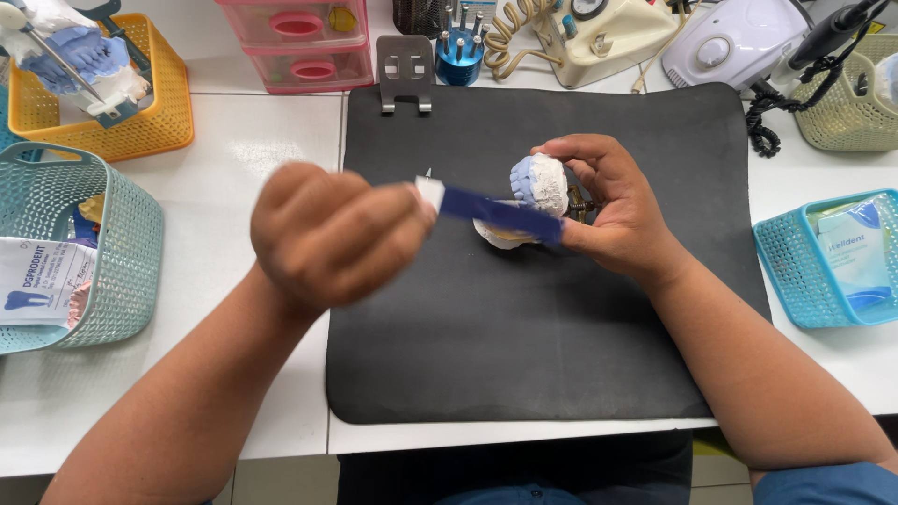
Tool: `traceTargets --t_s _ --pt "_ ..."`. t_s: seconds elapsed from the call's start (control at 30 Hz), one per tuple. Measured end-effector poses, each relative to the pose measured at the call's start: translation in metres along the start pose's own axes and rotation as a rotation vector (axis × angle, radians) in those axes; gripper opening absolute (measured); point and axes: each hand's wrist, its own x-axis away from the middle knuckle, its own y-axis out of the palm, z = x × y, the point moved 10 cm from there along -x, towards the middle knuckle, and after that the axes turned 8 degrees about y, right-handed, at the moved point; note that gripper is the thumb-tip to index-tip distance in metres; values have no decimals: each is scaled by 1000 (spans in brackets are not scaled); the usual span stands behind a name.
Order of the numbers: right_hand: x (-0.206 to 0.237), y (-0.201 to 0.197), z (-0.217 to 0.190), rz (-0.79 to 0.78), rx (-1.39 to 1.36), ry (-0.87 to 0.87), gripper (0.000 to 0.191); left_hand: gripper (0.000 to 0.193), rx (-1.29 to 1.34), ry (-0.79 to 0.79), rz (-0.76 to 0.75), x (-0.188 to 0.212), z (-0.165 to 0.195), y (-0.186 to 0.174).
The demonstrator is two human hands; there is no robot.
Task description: The person works at a dental lab bench with a denture mounted on an articulator. They place red articulating paper between the teeth, close the articulator to mark contact points, then pick up a rotary handpiece and grind a denture tooth, repeatedly re-checking the bite with the paper and adjusting the tooth on the model.
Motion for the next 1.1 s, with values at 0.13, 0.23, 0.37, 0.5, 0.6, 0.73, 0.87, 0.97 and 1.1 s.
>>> traceTargets --t_s 0.13,0.23,0.37,0.5,0.6,0.73,0.87,0.97,1.1 --pt "1 -2 4 -7 -67 31 65 20 -82 -246 -248 21 -41 34" --pt "1 -3 4 -7 -73 35 65 18 -74 -465 -541 49 -67 69" --pt "1 -5 7 -18 -73 43 63 19 83 -670 -824 80 -72 94" --pt "1 -6 6 -23 -47 16 62 42 251 -774 -888 82 -64 99" --pt "0 -7 -2 8 -69 -29 61 56 427 -688 -731 53 -38 98" --pt "8 -9 -25 84 -198 -152 58 87 818 -735 -530 33 3 103" --pt "33 -14 -52 204 -217 -262 60 89 1006 -897 -488 36 21 108" --pt "52 -23 -58 271 -462 -272 64 97 1136 -800 -370 18 34 95" --pt "68 -23 -56 176 -782 -201 65 75 1369 -815 -457 10 64 96"
